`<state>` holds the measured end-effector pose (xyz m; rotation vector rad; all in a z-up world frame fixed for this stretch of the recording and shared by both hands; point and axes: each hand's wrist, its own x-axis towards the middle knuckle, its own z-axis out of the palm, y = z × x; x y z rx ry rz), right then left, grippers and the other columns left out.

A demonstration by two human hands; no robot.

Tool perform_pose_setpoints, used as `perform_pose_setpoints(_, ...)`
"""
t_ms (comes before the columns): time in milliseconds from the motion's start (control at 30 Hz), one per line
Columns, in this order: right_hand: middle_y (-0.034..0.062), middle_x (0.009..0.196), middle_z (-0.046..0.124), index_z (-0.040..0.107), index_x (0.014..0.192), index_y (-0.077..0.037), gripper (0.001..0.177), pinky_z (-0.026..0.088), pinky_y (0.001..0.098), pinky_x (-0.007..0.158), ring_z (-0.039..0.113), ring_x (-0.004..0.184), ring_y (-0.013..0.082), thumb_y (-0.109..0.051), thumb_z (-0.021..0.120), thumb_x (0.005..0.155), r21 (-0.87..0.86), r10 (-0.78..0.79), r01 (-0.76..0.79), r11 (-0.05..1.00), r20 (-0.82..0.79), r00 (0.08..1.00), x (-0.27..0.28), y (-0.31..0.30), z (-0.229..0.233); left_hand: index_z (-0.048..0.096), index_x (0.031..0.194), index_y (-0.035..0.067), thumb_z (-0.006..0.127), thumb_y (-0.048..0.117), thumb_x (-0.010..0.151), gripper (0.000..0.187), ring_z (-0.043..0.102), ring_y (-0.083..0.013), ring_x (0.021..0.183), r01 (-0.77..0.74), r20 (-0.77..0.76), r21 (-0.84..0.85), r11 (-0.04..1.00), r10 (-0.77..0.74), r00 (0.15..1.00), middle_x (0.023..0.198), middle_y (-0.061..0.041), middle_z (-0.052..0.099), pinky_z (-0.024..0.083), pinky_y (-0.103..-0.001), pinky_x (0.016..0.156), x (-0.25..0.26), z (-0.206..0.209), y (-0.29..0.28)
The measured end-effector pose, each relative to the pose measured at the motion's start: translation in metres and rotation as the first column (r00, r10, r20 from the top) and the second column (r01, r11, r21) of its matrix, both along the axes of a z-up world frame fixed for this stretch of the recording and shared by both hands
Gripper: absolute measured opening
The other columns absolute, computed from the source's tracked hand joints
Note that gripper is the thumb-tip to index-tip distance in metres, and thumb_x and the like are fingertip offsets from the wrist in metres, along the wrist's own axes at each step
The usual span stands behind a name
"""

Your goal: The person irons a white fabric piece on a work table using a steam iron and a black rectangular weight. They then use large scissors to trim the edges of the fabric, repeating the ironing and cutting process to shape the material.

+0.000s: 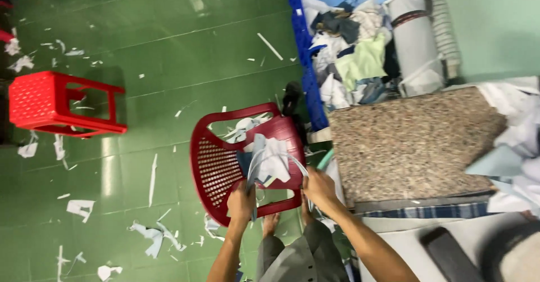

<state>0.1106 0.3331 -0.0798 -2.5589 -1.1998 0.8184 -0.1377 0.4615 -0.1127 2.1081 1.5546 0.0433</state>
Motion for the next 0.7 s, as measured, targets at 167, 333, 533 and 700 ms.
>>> perform_pose_setpoints(167, 0.0309, 0.116, 0.071, 0.05, 0.138, -0.002, 0.058, 0.057, 0.0578, 0.09, 0.071, 0.109, 0.0465, -0.041, 0.055, 0.096, -0.114, -0.074, 0.054, 0.992, -0.179, 0.981, -0.031, 0.044, -0.053, 0.014, 0.165, 0.019, 0.064, 0.065, 0.085, 0.106, 0.067, -0.0432, 0.122, 0.042, -0.256, -0.384, 0.922, -0.151, 0.955, 0.144, -0.023, 0.059, 0.054, -0.057, 0.102, -0.025, -0.038, 0.055)
perform_pose_setpoints(333, 0.0269, 0.137, 0.057, 0.029, 0.153, -0.005, 0.08, 0.056, 0.0587, 0.096, 0.063, 0.124, 0.0446, -0.054, 0.057, 0.097, -0.092, -0.117, 0.102, 0.99, -0.168, 0.979, -0.104, -0.068, -0.082, 0.021, 0.16, -0.007, 0.061, 0.055, 0.098, 0.096, 0.023, -0.0396, 0.156, 0.374, -0.203, -0.277, 0.885, -0.434, 0.878, 0.164, -0.028, 0.032, 0.015, -0.051, 0.129, -0.062, 0.005, 0.016)
perform_pose_setpoints(533, 0.0083, 0.15, 0.051, 0.036, 0.151, -0.012, 0.062, 0.06, 0.0511, 0.061, 0.074, 0.07, 0.0344, -0.035, 0.061, 0.099, 0.086, -0.337, 0.381, 0.921, -0.318, 0.886, -0.189, -0.245, 0.034, 0.047, 0.148, -0.005, 0.061, 0.037, 0.097, 0.068, 0.048, -0.0434, 0.14, 0.615, 0.212, 0.223, 0.756, -0.654, 0.727, 0.148, -0.027, 0.054, 0.033, -0.052, 0.12, -0.042, 0.006, -0.059)
perform_pose_setpoints(700, 0.0067, 0.116, 0.074, 0.051, 0.141, -0.015, 0.046, 0.056, 0.0462, 0.073, 0.074, 0.092, 0.0314, -0.033, 0.061, 0.1, 0.096, -0.664, 0.751, 0.653, -0.404, 0.629, -0.264, -0.386, 0.107, 0.058, 0.139, -0.002, 0.062, 0.024, 0.101, 0.046, 0.051, -0.0357, 0.141, 0.724, 0.303, 0.588, 0.36, -0.928, 0.216, 0.145, -0.019, 0.059, 0.039, -0.052, 0.12, 0.039, 0.088, -0.201)
